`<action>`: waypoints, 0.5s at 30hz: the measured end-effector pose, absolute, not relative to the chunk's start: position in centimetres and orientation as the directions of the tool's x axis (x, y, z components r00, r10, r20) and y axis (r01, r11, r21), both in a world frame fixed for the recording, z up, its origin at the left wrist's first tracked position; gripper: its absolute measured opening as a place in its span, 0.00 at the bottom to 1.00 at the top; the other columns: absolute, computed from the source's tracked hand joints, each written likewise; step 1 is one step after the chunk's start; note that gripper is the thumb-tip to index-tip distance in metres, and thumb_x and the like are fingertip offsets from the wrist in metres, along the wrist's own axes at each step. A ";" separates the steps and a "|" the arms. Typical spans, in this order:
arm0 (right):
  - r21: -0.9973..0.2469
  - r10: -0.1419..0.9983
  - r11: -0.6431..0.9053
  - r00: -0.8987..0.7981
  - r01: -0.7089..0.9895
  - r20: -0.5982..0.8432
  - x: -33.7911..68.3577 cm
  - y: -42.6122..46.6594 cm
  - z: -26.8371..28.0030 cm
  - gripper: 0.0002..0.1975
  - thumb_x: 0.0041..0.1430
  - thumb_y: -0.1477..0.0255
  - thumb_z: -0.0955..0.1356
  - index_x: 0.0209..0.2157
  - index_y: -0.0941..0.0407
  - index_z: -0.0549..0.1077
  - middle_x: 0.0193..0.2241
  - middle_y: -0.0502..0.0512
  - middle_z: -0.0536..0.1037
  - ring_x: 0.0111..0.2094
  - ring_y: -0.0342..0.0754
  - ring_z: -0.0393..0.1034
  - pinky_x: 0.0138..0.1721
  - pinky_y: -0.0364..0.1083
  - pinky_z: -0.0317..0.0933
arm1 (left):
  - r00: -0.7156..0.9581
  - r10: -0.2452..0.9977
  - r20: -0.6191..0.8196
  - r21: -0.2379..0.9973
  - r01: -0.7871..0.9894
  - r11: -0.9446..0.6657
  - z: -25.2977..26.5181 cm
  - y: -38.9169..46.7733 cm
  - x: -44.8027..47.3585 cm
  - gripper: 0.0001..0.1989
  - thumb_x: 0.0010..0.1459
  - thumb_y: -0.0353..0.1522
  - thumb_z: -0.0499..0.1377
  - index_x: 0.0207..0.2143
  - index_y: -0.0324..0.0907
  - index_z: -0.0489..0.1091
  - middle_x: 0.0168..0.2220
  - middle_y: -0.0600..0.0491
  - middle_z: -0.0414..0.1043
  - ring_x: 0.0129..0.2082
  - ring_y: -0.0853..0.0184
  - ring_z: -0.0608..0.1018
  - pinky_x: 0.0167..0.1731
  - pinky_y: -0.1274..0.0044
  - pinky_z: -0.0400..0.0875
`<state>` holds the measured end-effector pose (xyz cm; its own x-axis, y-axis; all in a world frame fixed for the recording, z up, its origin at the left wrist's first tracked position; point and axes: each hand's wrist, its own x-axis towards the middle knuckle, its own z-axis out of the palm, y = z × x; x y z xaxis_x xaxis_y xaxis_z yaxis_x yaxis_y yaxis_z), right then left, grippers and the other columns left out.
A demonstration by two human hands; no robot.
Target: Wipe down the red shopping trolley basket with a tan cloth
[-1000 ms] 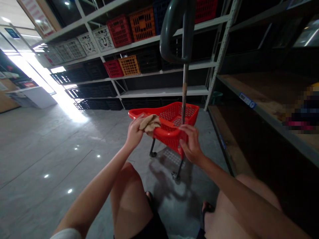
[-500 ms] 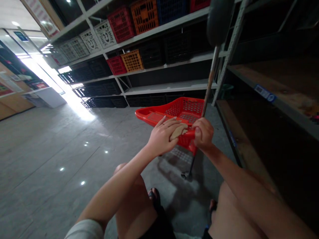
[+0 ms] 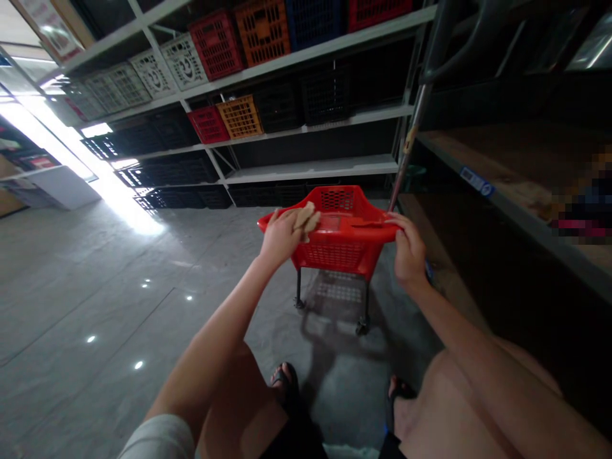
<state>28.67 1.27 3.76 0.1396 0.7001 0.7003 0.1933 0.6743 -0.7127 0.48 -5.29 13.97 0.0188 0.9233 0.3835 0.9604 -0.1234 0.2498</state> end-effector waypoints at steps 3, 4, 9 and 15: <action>-0.786 0.745 0.612 0.268 0.086 0.610 27.8 2.0 3.4 0.15 0.66 0.63 0.62 0.43 0.54 0.77 0.56 0.66 0.81 0.61 0.56 0.74 0.70 0.59 0.61 | 0.221 0.884 0.411 0.152 0.940 -0.306 13.4 -5.5 8.3 0.21 0.71 0.29 0.56 0.63 0.41 0.74 0.69 0.45 0.72 0.67 0.53 0.75 0.72 0.61 0.67; -0.800 0.758 0.597 0.289 0.054 0.585 27.8 2.5 3.3 0.16 0.65 0.62 0.61 0.43 0.54 0.77 0.54 0.67 0.82 0.60 0.56 0.74 0.70 0.59 0.61 | 0.279 0.863 0.420 0.114 0.928 -0.356 13.2 -5.4 11.0 0.21 0.72 0.33 0.58 0.64 0.42 0.74 0.68 0.45 0.72 0.67 0.52 0.75 0.73 0.62 0.66; -0.867 0.827 0.497 0.326 -0.044 0.458 29.4 5.5 3.9 0.22 0.65 0.56 0.54 0.40 0.54 0.72 0.44 0.69 0.83 0.47 0.56 0.80 0.54 0.55 0.74 | 0.441 0.776 0.451 -0.017 0.873 -0.487 12.6 -3.9 19.1 0.22 0.77 0.34 0.51 0.68 0.38 0.70 0.69 0.42 0.71 0.63 0.51 0.80 0.69 0.61 0.71; -0.897 0.861 0.437 0.323 -0.075 0.392 31.2 5.7 5.4 0.23 0.62 0.55 0.56 0.38 0.55 0.73 0.40 0.72 0.83 0.44 0.58 0.81 0.50 0.57 0.74 | 0.569 0.680 0.463 -0.129 0.802 -0.583 10.8 -4.9 10.7 0.23 0.79 0.30 0.48 0.70 0.44 0.69 0.72 0.47 0.69 0.74 0.56 0.69 0.72 0.63 0.67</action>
<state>31.22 5.68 5.36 0.3235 0.8612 0.3921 -0.0755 0.4365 -0.8965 10.73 -4.94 10.81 0.5690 0.6799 0.4626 0.8020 -0.5831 -0.1294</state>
